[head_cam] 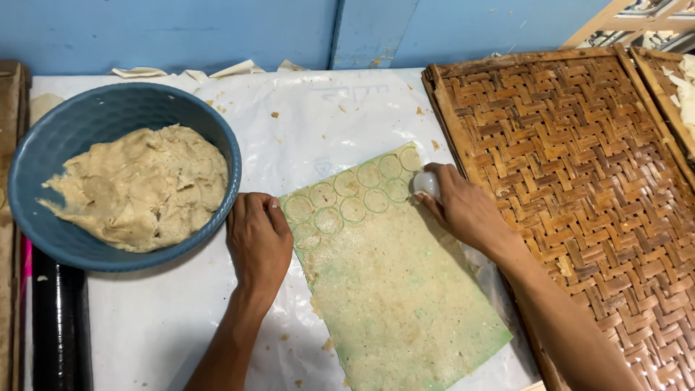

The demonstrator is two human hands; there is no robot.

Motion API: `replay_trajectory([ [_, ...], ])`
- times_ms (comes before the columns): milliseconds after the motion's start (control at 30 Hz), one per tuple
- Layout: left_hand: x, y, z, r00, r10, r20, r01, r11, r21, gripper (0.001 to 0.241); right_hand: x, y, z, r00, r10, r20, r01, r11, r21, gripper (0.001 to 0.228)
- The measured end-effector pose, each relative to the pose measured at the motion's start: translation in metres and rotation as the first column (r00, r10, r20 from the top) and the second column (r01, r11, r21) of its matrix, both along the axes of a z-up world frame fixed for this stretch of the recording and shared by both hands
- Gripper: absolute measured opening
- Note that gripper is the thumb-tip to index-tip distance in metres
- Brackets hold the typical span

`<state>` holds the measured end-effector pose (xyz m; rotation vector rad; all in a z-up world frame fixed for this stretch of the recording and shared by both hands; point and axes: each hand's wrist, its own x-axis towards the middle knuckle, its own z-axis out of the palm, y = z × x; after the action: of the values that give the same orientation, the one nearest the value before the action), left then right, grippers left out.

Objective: Cutting small circles out of a thin sheet of dough using a small circular tool.

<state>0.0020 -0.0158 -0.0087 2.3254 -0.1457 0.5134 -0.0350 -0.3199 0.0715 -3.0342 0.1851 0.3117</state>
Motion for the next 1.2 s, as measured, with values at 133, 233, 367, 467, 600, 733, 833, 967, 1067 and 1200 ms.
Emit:
replay_trajectory([
  [133, 0.0, 0.0, 0.0, 1.0, 0.004, -0.005, -0.004, 1.0, -0.005, 0.008, 0.004, -0.005, -0.012, 0.997, 0.079, 0.004, -0.079, 0.997, 0.001, 0.045],
  [233, -0.001, 0.0, -0.001, 1.0, -0.005, -0.001, 0.005, 1.0, -0.005, 0.007, 0.007, -0.005, -0.013, 0.996, 0.082, 0.033, -0.082, 0.997, -0.016, 0.043],
  [367, 0.0, -0.001, -0.001, 1.0, -0.002, -0.011, 0.002, 1.0, -0.003, 0.007, 0.013, -0.001, -0.016, 0.993, 0.11, 0.03, -0.107, 0.991, -0.083, 0.04],
  [467, 0.0, -0.001, -0.001, 1.0, -0.001, -0.016, 0.001, 1.0, -0.002, 0.007, 0.013, -0.006, -0.04, 0.994, 0.101, 0.046, -0.093, 0.984, -0.154, 0.041],
  [600, 0.0, 0.0, 0.001, 1.0, 0.003, 0.004, -0.003, 1.0, 0.006, 0.007, 0.015, 0.002, -0.026, 0.992, 0.124, 0.023, -0.118, 0.975, -0.188, 0.04],
  [733, -0.001, -0.001, 0.001, 1.0, -0.002, 0.019, 0.002, 1.0, -0.003, 0.007, 0.014, 0.002, -0.012, 0.987, 0.159, -0.004, -0.157, 0.97, -0.183, 0.041],
  [833, 0.0, -0.001, 0.0, 1.0, 0.005, 0.025, -0.005, 1.0, 0.002, 0.007, 0.013, -0.001, -0.011, 0.986, 0.168, 0.006, -0.166, 0.974, -0.153, 0.042],
  [967, -0.001, 0.002, 0.0, 0.999, 0.011, 0.035, -0.009, 0.999, -0.044, 0.007, 0.008, -0.016, -0.023, 0.998, 0.023, 0.059, -0.028, 0.996, 0.086, 0.041],
  [1067, 0.0, 0.003, 0.002, 0.999, 0.034, -0.01, -0.035, 0.993, -0.116, 0.007, -0.006, 0.001, -0.02, 0.978, -0.077, 0.196, 0.043, 0.984, 0.173, 0.04],
  [1200, 0.003, 0.01, 0.001, 0.999, 0.041, -0.026, -0.044, 0.993, -0.111, 0.007, -0.032, 0.066, -0.003, 0.978, -0.045, 0.204, -0.008, 0.968, 0.249, 0.045],
])
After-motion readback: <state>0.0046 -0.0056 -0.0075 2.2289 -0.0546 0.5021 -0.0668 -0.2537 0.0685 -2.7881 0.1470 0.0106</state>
